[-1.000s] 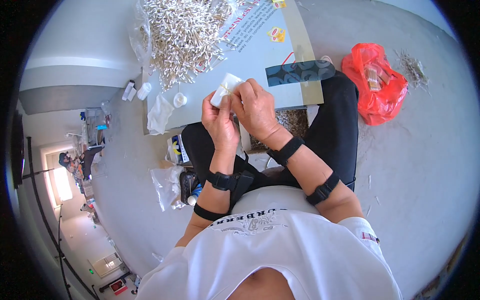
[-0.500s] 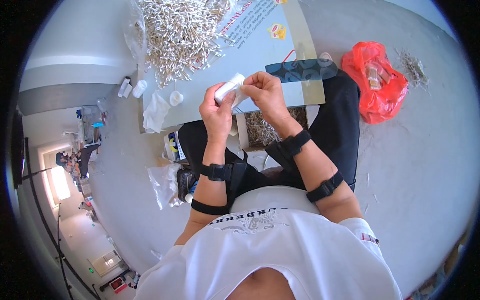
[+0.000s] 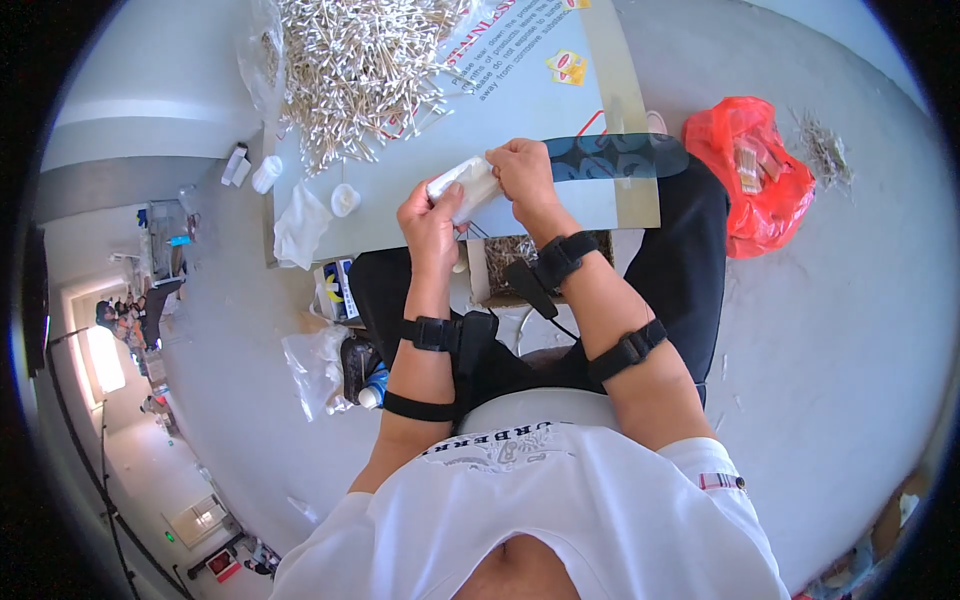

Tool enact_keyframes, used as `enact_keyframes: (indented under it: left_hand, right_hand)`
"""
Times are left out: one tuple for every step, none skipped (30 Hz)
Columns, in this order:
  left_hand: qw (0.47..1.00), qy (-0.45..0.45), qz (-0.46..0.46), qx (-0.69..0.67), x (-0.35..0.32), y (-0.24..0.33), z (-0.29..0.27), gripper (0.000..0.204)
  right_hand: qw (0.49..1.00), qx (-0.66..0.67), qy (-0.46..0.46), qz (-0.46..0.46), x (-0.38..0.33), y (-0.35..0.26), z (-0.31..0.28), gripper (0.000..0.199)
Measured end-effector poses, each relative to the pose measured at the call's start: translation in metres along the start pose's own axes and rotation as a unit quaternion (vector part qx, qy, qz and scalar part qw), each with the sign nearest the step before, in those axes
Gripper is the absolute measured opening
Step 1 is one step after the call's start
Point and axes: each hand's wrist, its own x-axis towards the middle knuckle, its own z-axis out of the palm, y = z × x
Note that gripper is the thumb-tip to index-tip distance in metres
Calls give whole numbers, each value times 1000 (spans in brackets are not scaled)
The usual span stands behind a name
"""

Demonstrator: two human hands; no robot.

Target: The person is sorting and packing a large quantity of cotton swabs into smaller containers and bags.

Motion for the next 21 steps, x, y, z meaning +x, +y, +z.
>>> enact_keyframes:
  left_hand:
    - [1000, 15, 9, -15, 2, -3, 3, 16]
    - [999, 29, 17, -29, 5, -5, 3, 15]
    - [999, 31, 12, -31, 6, -5, 3, 15]
    - [999, 18, 36, -6, 7, -5, 3, 15]
    - [998, 5, 59, 18, 9, -5, 2, 15]
    - [998, 7, 56, 15, 12, -6, 0, 15]
    - [997, 23, 69, -9, 17, -6, -3, 14]
    - [995, 39, 81, -34, 22, -5, -6, 14]
    - [997, 31, 61, -45, 29, -5, -11, 12]
    - [996, 37, 60, -46, 35, -4, -17, 12]
    - [996, 46, 29, -65, 41, -3, -22, 11]
    - [995, 53, -2, -85, 46, -1, -23, 10]
    - [992, 75, -7, -102, 50, -1, -20, 10]
    - [992, 77, -7, -103, 53, 0, -19, 10]
    - [993, 89, 24, -80, 56, -2, -18, 10]
    - [992, 101, 55, -58, 60, -4, -18, 10]
    - [991, 102, 57, -58, 63, -6, -17, 10]
    - [960, 132, 217, 115, 65, -9, -15, 15]
    - [873, 156, 365, 283, 66, -11, -15, 22]
    - [873, 157, 365, 282, 65, -14, -17, 22]
    - [818, 98, 426, 373, 64, -15, -21, 30]
  right_hand:
    - [1000, -4, -1, 3, 4, 4, 4, 17]
    - [992, -80, 47, -85, 7, 9, 10, 18]
    - [968, -156, 95, -171, 11, 13, 11, 19]
    - [968, -160, 95, -168, 16, 15, 9, 19]
    - [953, -217, 107, -182, 21, 16, 5, 19]
    - [934, -274, 118, -197, 25, 14, 1, 19]
    - [954, -220, 123, -163, 30, 11, -5, 19]
    - [969, -165, 129, -128, 35, 7, -13, 20]
    - [964, -164, 131, -165, 38, 3, -18, 18]
    - [964, -167, 126, -164, 33, -6, -13, 18]
    - [981, -111, 75, -138, 27, -14, -10, 16]
    - [992, -53, 27, -113, 21, -19, -8, 16]
    - [992, -54, 25, -112, 18, -19, -7, 16]
    - [996, -32, -10, -82, 15, -18, -8, 16]
    - [998, -9, -44, -54, 11, -18, -8, 16]
    - [997, -10, -45, -55, 6, -17, -8, 16]
    - [997, 21, -61, -30, 0, -14, -7, 16]
    - [996, 52, -74, -4, -4, -12, -8, 16]
    - [993, 81, -85, 19, -5, -7, -11, 16]
    - [993, 79, -85, 20, -7, -4, -11, 16]
    - [989, 114, -83, 44, -9, -2, -11, 16]
